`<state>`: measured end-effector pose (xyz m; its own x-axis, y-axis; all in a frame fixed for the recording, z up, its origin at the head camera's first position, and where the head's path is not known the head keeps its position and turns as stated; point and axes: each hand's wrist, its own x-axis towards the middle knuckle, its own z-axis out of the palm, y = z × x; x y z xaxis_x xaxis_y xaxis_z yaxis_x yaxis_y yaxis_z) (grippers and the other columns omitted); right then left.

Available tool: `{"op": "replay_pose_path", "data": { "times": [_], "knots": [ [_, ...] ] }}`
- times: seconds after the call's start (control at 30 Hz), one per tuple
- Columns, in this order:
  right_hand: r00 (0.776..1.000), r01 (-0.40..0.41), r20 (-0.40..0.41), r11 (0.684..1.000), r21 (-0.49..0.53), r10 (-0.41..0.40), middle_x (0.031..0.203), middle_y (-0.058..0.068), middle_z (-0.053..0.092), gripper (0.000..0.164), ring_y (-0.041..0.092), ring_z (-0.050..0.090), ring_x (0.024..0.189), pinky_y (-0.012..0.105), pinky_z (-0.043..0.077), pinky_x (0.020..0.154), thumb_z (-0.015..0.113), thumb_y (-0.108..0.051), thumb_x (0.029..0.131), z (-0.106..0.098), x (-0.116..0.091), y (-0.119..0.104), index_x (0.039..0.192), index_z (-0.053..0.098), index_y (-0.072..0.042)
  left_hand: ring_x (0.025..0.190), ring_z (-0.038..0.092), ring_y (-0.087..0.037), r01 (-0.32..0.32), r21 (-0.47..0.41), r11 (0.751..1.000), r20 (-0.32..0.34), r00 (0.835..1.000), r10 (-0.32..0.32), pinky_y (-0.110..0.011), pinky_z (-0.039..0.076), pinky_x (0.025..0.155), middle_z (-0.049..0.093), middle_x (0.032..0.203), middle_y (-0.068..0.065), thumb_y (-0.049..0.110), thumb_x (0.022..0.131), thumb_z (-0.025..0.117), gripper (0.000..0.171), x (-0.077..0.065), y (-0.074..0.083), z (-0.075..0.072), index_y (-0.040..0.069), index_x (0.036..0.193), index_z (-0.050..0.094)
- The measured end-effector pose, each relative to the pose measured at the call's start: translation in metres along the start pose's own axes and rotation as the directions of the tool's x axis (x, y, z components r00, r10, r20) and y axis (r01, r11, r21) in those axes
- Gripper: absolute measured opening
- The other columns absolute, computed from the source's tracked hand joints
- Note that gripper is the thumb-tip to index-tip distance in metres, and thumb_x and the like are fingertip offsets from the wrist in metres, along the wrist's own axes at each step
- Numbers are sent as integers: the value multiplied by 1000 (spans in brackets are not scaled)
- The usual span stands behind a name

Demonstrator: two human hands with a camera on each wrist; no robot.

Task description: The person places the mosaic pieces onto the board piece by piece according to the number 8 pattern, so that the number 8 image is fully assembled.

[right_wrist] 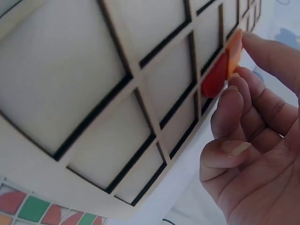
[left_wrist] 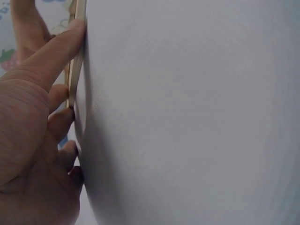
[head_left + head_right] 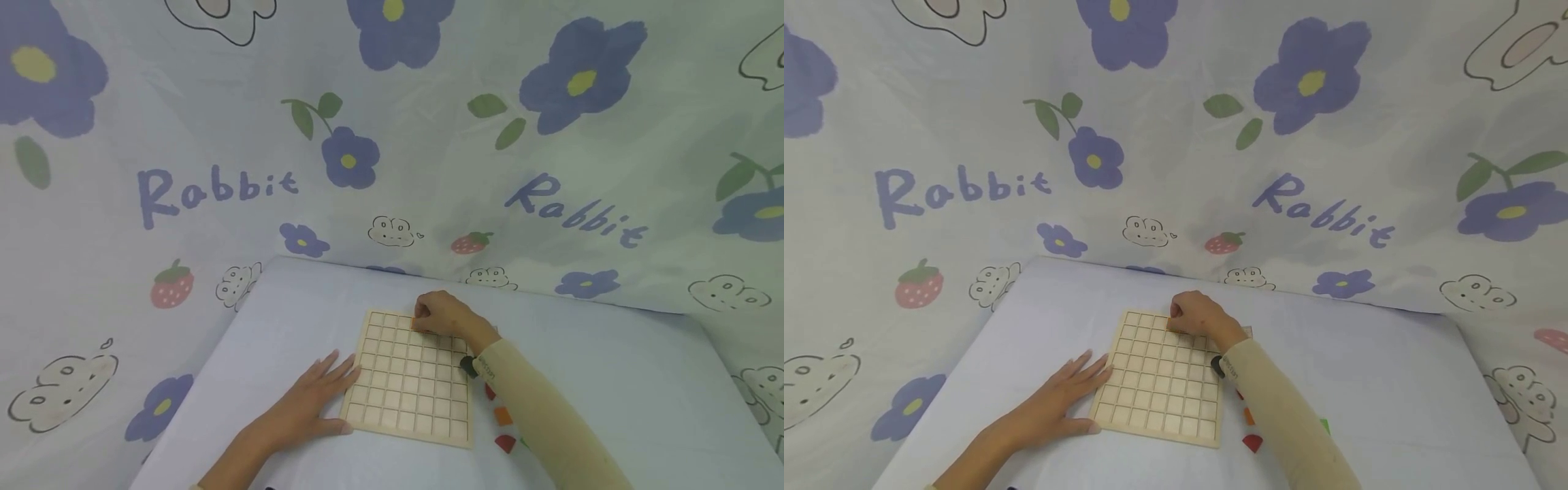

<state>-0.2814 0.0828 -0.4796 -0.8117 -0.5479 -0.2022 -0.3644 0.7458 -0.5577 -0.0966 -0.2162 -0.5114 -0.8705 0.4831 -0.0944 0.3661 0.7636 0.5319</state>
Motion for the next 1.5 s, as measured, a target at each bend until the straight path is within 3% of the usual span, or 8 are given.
{"op": "replay_pose_path", "data": {
  "times": [0.13,0.3,0.73,0.93,1.07,1.5],
  "knots": [
    [1000,-7,1,996,-93,7,89,-6,64,18,13,59,84,35,55,80,81,-28,94,2,1,-3,97,71,-14,160,9,-34,-4,18,1000,2,1000,4,-57,11,127,22,172,3,60,86,75,96,1,-1,1,19,163,38],
    [1000,-9,6,982,-186,10,91,-6,63,18,13,58,85,34,55,80,79,-31,95,4,2,-4,98,70,-15,159,13,-35,-30,105,994,-6,1000,30,-56,15,127,25,172,1,63,87,72,95,0,0,1,18,163,39],
    [1000,21,9,969,-247,-19,88,-8,61,17,12,57,82,32,53,77,78,-31,96,2,-1,-6,98,70,-16,158,18,-36,-54,184,981,-28,998,60,-56,18,127,26,171,0,66,86,70,95,-1,1,2,17,162,41],
    [1000,15,8,971,-240,-13,88,-7,61,18,12,57,82,32,53,76,79,-30,95,3,-2,-6,100,71,-15,157,19,-38,-69,188,980,-36,996,77,-58,20,125,27,171,-2,62,86,73,94,-2,2,3,14,161,42],
    [999,7,-33,979,-202,-14,91,-7,63,24,12,59,84,33,55,80,81,-33,94,1,-9,-5,103,72,-13,157,20,-38,-76,192,979,-36,996,84,-60,21,125,28,171,-2,61,86,73,94,-1,3,3,13,161,43],
    [988,43,-140,993,-106,-58,94,-6,67,25,12,62,85,35,57,80,77,-27,96,-22,-63,8,110,75,-8,156,23,-38,-80,221,972,-49,994,93,-60,21,125,30,170,-2,63,86,72,94,-1,3,4,11,159,44]
  ]
}}
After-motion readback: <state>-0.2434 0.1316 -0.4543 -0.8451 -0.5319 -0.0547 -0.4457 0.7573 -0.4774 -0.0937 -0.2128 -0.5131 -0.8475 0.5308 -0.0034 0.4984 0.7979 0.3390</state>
